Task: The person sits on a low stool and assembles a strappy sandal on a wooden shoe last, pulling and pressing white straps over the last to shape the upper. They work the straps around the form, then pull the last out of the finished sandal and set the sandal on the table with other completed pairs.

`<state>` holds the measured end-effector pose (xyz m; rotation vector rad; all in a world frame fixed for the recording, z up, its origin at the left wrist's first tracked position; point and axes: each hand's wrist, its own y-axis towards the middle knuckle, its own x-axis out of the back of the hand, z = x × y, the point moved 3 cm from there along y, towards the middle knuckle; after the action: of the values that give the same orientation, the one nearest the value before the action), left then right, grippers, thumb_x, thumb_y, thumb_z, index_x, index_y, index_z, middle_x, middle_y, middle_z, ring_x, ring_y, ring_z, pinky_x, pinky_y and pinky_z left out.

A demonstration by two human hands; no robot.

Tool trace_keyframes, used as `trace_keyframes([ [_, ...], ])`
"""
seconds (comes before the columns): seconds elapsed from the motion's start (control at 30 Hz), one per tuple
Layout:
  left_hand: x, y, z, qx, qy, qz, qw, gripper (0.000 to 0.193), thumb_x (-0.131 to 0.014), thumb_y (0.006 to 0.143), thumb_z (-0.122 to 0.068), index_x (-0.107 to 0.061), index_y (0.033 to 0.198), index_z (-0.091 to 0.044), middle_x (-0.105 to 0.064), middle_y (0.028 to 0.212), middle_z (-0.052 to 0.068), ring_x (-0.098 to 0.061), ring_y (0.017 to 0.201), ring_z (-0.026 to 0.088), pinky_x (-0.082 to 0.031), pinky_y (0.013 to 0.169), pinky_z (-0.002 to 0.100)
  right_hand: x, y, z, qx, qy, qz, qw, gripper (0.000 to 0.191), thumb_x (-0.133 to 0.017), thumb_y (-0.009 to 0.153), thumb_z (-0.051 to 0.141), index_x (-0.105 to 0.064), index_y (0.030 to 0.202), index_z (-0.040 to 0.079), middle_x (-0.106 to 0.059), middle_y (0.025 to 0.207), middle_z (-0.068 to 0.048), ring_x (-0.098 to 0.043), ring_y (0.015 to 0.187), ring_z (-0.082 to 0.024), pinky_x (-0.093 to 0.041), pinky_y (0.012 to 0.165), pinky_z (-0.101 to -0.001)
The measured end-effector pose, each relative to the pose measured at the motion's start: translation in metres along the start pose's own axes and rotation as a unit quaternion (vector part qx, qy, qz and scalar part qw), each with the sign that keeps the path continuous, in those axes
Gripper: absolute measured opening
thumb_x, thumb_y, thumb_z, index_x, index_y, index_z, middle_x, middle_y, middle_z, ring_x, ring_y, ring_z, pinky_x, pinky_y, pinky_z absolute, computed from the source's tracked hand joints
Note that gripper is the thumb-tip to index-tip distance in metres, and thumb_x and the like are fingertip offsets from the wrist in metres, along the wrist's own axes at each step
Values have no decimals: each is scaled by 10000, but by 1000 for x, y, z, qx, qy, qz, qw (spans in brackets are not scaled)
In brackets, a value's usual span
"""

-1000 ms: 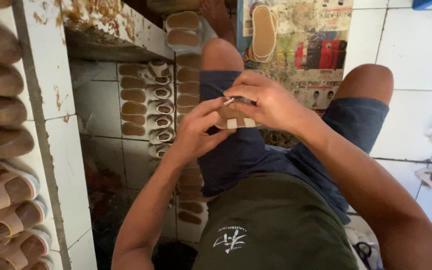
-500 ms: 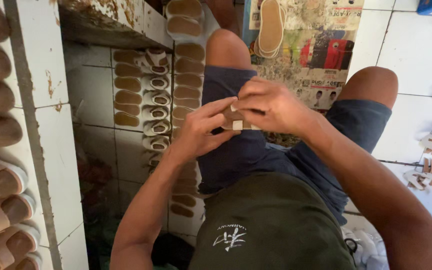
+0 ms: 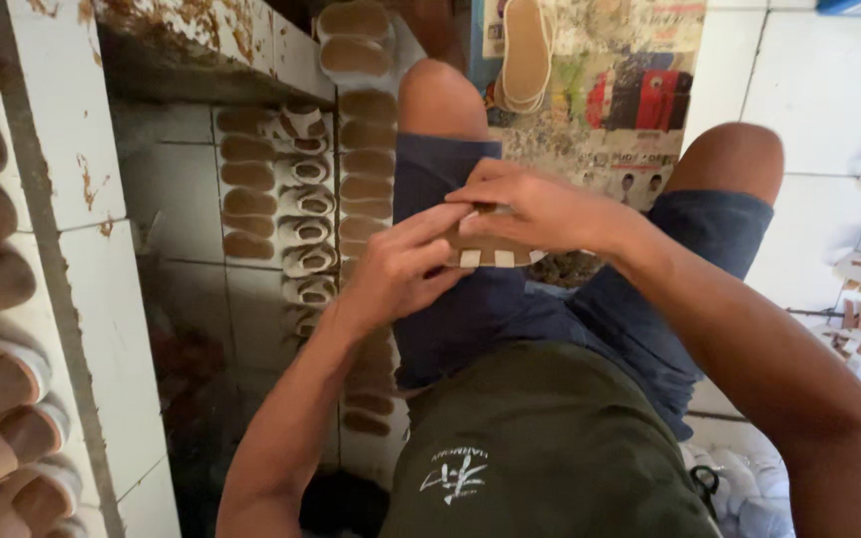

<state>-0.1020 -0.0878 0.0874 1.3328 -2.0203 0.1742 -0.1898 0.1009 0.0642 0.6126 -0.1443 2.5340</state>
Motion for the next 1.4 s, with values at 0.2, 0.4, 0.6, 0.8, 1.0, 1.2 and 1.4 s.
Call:
trace_keyframes([
  [0.2, -8, -1, -3, 44, -1, -53, 998, 375, -893, 820, -84, -594, 1043, -39, -636, 1371, 163, -645, 1268, 354, -552, 1029, 415, 6, -6, -2, -13, -104, -37, 994, 413, -689, 990, 283, -659, 1323, 40, -653, 1194, -146, -619, 1134, -319, -493, 963, -426],
  [0.4, -22, 11, -20, 30, 18, -243, 969, 492, -916, 831, -90, -577, 1186, -53, -622, 1364, 193, -637, 1263, 354, -534, 1085, 429, 4, -60, 16, -70, 73, -443, 891, 483, -530, 1162, 282, -443, 1566, 33, -559, 1418, -100, -560, 1318, -203, -452, 1188, -336],
  [0.6, -65, 39, -40, 71, -80, -308, 945, 703, -850, 858, -57, -455, 1438, -10, -519, 1416, 163, -541, 1307, 285, -464, 1109, 380, -44, -70, 14, -59, 433, -367, 821, 680, -396, 1128, 334, -87, 1678, 80, -353, 1639, -86, -380, 1490, -206, -315, 1228, -347],
  [0.8, -65, 52, -17, 123, -344, -172, 915, 705, -647, 979, 13, -329, 1606, 63, -422, 1621, 206, -407, 1524, 261, -325, 1276, 397, -26, -75, 16, -36, 520, -370, 769, 681, -458, 1107, 210, -107, 1674, 72, -318, 1653, -77, -355, 1502, -194, -294, 1238, -363],
  [1.0, -80, 62, -16, 140, -481, -183, 846, 662, -594, 965, 40, -345, 1574, 110, -505, 1527, 194, -520, 1412, 239, -408, 1215, 373, -23, -76, 13, -61, 334, -408, 848, 656, -495, 1091, 75, -186, 1666, 24, -387, 1628, -116, -393, 1488, -196, -311, 1243, -351],
  [1.2, -87, 64, -21, 105, -325, -174, 923, 643, -555, 999, -54, -314, 1584, 62, -497, 1547, 155, -503, 1450, 230, -391, 1227, 350, -25, -81, 15, -55, 241, -421, 873, 678, -501, 1095, 92, -140, 1664, 13, -341, 1659, -127, -358, 1515, -212, -301, 1253, -346],
  [1.4, -90, 56, -1, 222, -498, -62, 836, 519, -470, 1107, -176, -367, 1569, 38, -551, 1463, 144, -537, 1315, 231, -443, 1107, 353, -16, -103, 6, -111, 377, -320, 862, 676, -450, 1097, 219, -112, 1658, 55, -314, 1641, -100, -339, 1481, -189, -302, 1201, -325],
])
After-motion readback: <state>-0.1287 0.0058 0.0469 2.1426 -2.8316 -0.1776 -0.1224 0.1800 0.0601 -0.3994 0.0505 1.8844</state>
